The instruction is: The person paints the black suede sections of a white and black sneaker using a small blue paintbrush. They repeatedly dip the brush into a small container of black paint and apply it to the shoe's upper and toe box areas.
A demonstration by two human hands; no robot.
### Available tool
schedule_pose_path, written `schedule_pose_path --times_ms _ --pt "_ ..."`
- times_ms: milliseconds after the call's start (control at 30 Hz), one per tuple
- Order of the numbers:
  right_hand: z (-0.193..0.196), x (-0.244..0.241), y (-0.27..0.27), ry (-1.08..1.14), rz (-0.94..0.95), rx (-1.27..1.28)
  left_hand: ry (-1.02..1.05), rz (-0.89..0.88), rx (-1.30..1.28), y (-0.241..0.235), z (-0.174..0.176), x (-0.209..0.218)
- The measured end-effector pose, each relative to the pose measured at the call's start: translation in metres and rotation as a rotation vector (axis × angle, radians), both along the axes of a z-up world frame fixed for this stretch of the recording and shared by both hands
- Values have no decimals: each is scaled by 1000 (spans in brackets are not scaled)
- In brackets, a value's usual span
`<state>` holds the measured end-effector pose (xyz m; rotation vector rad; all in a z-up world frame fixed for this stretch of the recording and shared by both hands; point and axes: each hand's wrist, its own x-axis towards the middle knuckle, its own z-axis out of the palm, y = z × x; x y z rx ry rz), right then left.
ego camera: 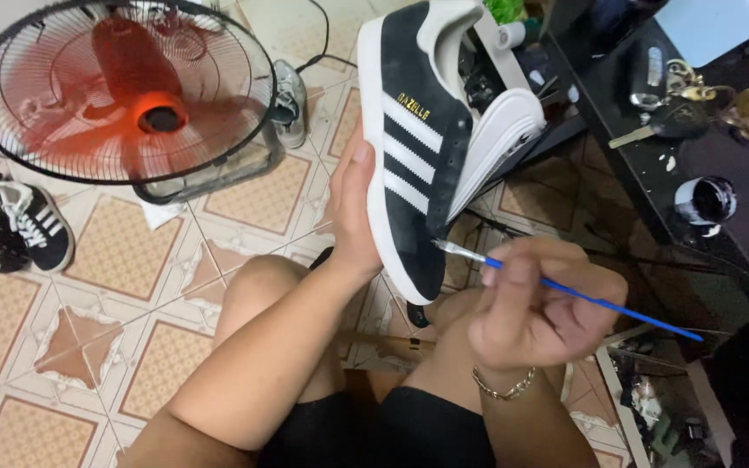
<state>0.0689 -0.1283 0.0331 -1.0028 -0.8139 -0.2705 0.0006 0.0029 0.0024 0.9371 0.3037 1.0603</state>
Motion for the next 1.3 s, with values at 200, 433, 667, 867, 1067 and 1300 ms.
schedule_pose_path --times_ms 200,433,667,867,1067,1300 --pt "-4 -9 5 25 26 -23 -25 -8 12 -4 4 -2" --pt "-6 -5 -6 -107 83 -200 -49 -33 -12 -6 8 -2" --pt "-7 3 -5 -173 126 -192 -44 -41 5 -7 7 -3" --pt "-2 -1 -3 -190 -41 -245 -229 -158 -151 -7 -1 2" --pt "-8 -1 -10 -145 161 -256 -212 -157 -195 -8 10 1" --pt "-5 6 -6 -259 152 -227 -170 -133 -99 -7 3 -1"
